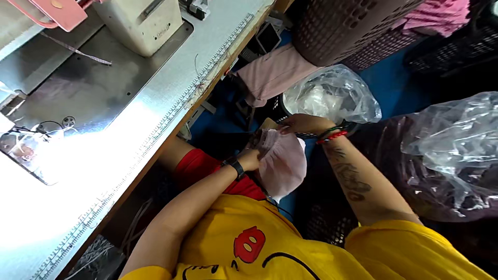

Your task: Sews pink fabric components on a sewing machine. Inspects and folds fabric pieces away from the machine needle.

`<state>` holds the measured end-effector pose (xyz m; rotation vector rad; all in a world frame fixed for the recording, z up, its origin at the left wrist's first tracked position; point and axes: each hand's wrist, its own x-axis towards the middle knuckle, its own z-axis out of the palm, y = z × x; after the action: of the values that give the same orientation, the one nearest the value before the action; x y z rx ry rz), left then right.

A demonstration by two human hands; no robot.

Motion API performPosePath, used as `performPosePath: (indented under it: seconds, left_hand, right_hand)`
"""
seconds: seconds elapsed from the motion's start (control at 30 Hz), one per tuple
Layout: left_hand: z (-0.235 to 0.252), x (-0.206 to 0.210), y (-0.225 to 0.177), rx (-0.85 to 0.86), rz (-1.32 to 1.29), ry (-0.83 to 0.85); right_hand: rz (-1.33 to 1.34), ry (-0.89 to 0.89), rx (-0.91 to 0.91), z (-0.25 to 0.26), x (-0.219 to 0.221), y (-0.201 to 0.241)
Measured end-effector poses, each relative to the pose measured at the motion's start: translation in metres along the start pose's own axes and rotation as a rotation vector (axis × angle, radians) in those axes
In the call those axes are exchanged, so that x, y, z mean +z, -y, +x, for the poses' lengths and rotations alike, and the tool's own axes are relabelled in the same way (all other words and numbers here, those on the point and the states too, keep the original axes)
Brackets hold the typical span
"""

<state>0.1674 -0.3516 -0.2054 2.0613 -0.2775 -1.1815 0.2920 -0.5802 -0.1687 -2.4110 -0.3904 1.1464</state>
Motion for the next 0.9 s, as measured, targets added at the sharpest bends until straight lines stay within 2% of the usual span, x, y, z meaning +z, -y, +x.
performPosePath:
  seconds: [0.07, 0.1, 0.17, 0.27, 0.33, 0.43, 0.5, 0.6, 0.7, 0.73, 0.8, 0.83, 0.9]
  left_hand:
    - [-0.008, -0.015, 0.017, -0.078, -0.047, -0.101]
    - [-0.013, -0.021, 0.021, -0.059, -0.048, -0.147]
    - [-0.021, -0.023, 0.023, 0.095, 0.048, -0.243]
    - [-0.019, 0.009, 0.016, 0.413, 0.35, -0.291]
    - [-0.018, 0.027, 0.0, 0.467, 0.519, -0.184]
    - [-0.008, 0.035, 0.002, 0.27, 0.577, -0.018]
    - [0.001, 0.022, 0.011, 0.148, 0.605, 0.013]
    - [0.01, -0.001, 0.027, 0.099, 0.621, -0.003]
    - [-0.002, -0.016, 0.036, 0.12, 0.479, -0.12]
    - [-0.014, -0.019, 0.035, 0.135, 0.354, -0.189]
    - [-0.047, -0.028, 0.028, 0.265, 0.014, -0.367]
    - [-0.069, -0.034, 0.023, 0.356, -0.145, -0.463]
    - [-0.119, -0.045, 0.007, 0.55, -0.414, -0.659]
  right_hand:
    - [-0.037, -0.16, -0.007, 0.01, 0.001, 0.006]
    - [-0.056, -0.253, -0.007, 0.008, -0.002, 0.009]
    - [-0.095, -0.372, 0.059, 0.0, -0.008, 0.007]
    - [-0.11, -0.341, 0.268, -0.026, 0.013, -0.018]
    - [0.041, -0.266, 0.343, -0.044, 0.036, -0.033]
    - [0.266, -0.274, 0.331, -0.058, 0.074, -0.041]
    - [0.312, -0.318, 0.316, -0.047, 0.103, -0.041]
    - [0.271, -0.409, 0.296, -0.016, 0.127, -0.049]
    - [0.233, -0.409, 0.271, -0.006, 0.123, -0.052]
    - [0.18, -0.412, 0.309, -0.015, 0.115, -0.043]
    - [0.013, -0.568, 0.377, -0.036, 0.09, -0.01]
    - [-0.036, -0.696, 0.332, -0.041, 0.076, 0.011]
    - [0.09, -0.883, 0.0, -0.047, 0.057, 0.062]
